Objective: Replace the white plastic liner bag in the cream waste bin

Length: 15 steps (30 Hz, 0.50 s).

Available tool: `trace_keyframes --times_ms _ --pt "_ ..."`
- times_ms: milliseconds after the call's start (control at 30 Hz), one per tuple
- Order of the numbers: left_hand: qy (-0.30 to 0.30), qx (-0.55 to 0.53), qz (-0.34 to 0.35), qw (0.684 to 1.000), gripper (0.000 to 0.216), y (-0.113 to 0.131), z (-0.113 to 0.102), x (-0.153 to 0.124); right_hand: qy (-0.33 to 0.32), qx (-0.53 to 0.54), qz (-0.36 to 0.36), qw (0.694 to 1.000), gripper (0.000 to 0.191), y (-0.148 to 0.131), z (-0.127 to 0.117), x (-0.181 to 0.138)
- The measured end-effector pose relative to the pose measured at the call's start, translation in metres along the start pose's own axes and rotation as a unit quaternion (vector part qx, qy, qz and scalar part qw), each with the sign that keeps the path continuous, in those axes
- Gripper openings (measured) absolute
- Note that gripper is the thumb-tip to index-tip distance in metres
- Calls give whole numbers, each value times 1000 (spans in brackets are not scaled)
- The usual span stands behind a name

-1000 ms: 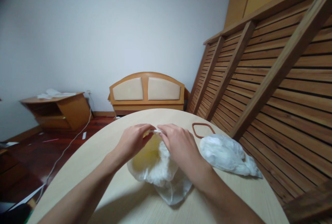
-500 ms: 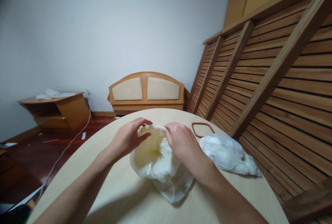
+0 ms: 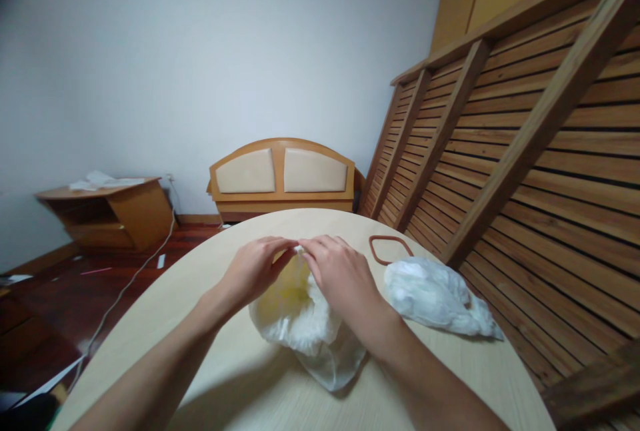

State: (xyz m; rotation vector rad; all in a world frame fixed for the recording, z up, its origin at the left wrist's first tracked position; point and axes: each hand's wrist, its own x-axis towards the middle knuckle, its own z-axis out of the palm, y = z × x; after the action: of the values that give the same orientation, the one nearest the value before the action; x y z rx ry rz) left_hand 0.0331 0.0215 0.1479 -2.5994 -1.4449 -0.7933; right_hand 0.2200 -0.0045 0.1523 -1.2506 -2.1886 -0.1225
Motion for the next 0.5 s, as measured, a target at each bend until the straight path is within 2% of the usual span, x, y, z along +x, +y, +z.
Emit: trace_keyframes --times_ms 133,267,500 --pt "30 -41 -14 999 24 -1 -3 -2 -3 4 23 1000 23 5 0 2" --pt "32 -19 -43 998 29 -3 -13 -5 6 12 40 999 21 13 1 4" --pt "17 -46 -102 994 15 -8 -13 -3 1 8 51 999 23 20 1 5"
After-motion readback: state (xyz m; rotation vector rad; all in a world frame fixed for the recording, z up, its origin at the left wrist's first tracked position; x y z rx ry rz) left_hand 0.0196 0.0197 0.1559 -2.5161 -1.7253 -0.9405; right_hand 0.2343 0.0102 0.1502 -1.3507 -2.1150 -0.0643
